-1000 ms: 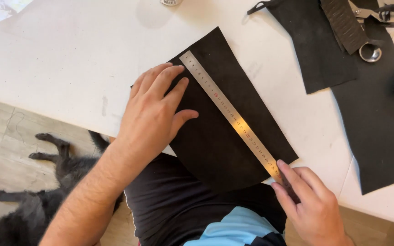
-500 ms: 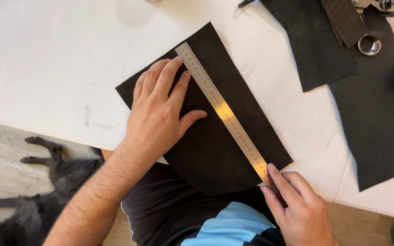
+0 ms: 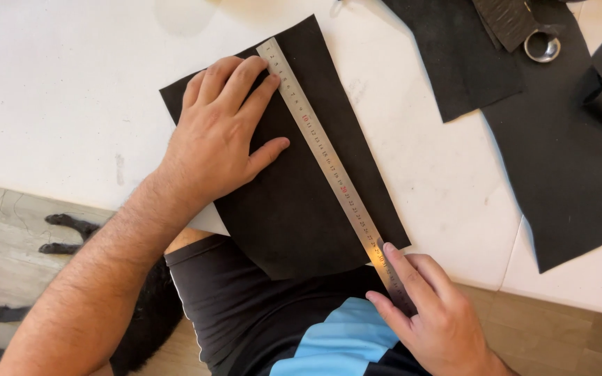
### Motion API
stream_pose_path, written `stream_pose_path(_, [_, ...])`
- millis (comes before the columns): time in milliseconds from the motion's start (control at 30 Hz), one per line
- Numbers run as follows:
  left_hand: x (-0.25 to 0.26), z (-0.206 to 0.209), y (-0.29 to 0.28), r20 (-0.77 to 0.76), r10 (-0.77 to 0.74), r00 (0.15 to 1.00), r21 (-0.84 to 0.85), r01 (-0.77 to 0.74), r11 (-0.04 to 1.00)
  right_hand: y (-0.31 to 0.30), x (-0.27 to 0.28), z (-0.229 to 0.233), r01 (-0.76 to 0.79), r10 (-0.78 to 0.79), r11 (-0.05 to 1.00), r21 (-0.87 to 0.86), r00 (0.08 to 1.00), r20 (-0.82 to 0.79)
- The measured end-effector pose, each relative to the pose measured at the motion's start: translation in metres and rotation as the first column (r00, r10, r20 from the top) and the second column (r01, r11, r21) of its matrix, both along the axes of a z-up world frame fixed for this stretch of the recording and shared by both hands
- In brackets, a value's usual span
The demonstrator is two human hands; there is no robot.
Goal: Cleaning a leather strip with a cloth followed by measuring and marking a leather sheet using a ruler and pen.
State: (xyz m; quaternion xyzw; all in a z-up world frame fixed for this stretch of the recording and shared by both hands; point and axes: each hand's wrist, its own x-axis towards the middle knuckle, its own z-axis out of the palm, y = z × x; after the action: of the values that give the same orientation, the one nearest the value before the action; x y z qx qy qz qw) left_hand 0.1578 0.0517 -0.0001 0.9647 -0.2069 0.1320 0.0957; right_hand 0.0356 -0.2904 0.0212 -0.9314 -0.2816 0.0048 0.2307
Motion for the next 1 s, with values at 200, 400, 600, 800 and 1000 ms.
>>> stream_pose_path(200, [-0.002, 0.002, -0.001, 0.011, -0.01, 1.0, -0.018, 0.01, 1.0, -0.015, -0.021, -0.015, 0.043, -0.042, 0.998, 0.052, 0.999, -0.023])
stream_pose_path(400, [-0.003, 0.003, -0.009, 0.022, 0.021, 1.0, -0.019, -0.02, 1.0, -0.005, -0.03, -0.027, 0.045, -0.035, 0.973, 0.226, 0.998, -0.049])
stream_pose_path(600, [-0.005, -0.001, -0.014, 0.023, 0.063, 0.998, -0.024, -0.062, 0.998, -0.002, -0.028, -0.024, 0.05, -0.028, 0.959, 0.279, 0.996, -0.084])
stream_pose_path(800, [-0.006, 0.0, -0.014, 0.004, 0.07, 0.998, -0.016, -0.07, 0.997, 0.0, -0.028, -0.023, 0.052, -0.032, 0.964, 0.261, 0.996, -0.08])
stream_pose_path(1000, [-0.007, 0.0, -0.015, -0.011, 0.079, 0.997, -0.016, -0.079, 0.997, -0.001, -0.028, -0.022, 0.063, -0.035, 0.964, 0.258, 0.993, -0.112])
